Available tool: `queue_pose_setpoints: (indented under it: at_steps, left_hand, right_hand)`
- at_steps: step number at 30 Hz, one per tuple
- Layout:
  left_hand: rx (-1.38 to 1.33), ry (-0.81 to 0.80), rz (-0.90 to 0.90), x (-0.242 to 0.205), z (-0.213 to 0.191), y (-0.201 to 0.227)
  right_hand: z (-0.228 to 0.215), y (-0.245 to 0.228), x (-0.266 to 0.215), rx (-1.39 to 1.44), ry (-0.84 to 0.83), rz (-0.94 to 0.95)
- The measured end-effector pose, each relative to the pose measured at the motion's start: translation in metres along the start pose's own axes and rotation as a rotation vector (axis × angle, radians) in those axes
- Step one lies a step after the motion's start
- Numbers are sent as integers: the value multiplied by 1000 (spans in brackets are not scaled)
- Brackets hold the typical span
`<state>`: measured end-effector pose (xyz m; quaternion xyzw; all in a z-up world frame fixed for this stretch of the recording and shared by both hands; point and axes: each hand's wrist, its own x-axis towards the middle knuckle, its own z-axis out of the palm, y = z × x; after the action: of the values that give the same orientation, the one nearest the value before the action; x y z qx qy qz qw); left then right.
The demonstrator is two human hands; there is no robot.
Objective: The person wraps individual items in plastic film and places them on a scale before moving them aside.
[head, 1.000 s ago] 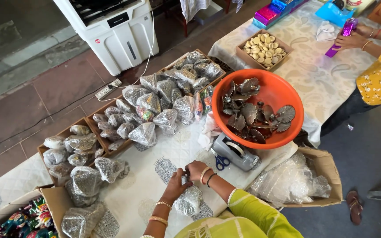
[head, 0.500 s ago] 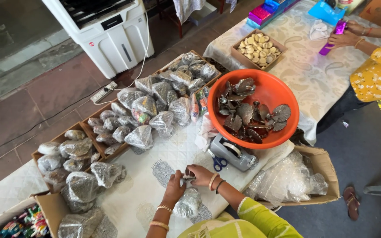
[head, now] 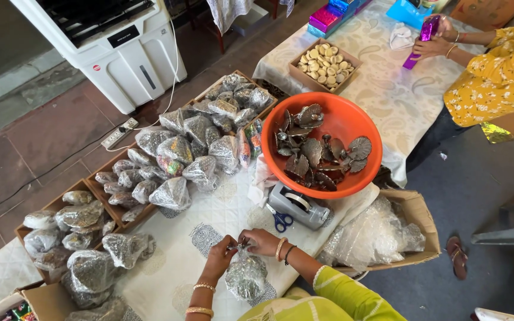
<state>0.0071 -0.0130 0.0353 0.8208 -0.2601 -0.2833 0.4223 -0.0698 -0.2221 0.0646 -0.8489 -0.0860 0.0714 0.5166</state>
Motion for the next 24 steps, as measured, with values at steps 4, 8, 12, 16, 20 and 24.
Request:
queue_pose_setpoints:
  at_steps: [4, 8, 12, 16, 20, 24]
  left_hand:
    - [-13, 20, 33, 1, 0, -1]
    - [-1, 25, 82, 2, -3, -1]
    - [2, 35, 117, 1, -2, -3]
    - [-5, 47, 90, 0, -2, -5]
    - [-19, 46, 72, -1, 0, -10]
    - [-20, 38, 98, 9, -1, -19]
  right_hand:
    - [1, 5, -8, -61, 80, -142]
    - [18, 34, -8, 38, 106, 25]
    - [20, 31, -7, 108, 164, 134]
    - [19, 35, -7, 180, 192, 98]
    - [18, 35, -10, 235, 148, 81]
    - [15, 20, -9, 247, 120, 90]
